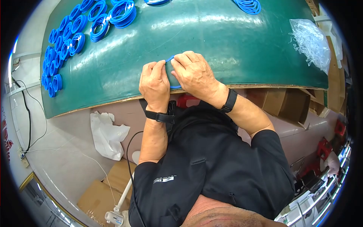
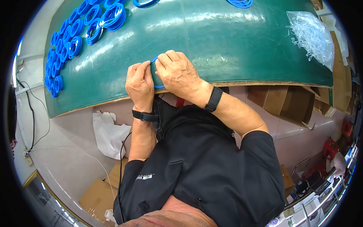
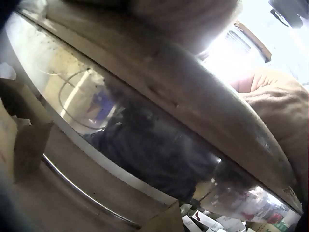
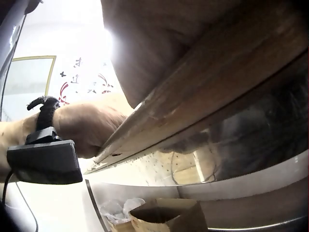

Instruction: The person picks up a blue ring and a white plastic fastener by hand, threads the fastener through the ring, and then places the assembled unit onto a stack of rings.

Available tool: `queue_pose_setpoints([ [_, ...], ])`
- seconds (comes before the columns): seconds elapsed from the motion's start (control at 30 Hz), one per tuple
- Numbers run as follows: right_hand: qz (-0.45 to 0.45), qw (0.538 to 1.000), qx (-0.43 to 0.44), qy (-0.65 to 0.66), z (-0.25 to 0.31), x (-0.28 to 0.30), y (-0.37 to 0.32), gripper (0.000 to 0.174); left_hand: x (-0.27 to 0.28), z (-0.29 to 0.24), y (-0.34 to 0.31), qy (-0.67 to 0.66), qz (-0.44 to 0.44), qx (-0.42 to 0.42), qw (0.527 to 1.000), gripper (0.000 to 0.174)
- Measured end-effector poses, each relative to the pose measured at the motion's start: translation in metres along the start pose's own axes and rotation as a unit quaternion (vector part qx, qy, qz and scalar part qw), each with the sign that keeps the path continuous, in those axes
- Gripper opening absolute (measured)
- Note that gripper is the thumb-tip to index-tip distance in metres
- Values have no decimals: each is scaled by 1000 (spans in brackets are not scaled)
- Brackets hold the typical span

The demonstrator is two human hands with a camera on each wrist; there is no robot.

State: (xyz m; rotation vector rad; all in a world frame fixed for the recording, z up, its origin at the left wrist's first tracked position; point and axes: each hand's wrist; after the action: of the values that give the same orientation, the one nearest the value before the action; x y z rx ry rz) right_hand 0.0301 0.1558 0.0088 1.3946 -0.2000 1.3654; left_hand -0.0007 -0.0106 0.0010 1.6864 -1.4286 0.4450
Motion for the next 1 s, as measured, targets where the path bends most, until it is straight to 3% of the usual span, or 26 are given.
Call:
queue_pose_setpoints([
  [1.0,-2,1000,-1,-7,-1,-5,-4,37,-1,0,-2,-3,-1,-1,1000,14],
])
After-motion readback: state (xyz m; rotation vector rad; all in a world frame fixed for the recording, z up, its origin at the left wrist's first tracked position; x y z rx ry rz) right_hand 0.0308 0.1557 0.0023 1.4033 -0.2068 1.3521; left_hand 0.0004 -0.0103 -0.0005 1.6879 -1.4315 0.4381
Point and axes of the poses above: each hand's wrist, its own y-axis towards the middle knuckle, its own x-axis out of the back of the hand, z = x × y, and after that the axes turned 12 degrees about x, right-handed
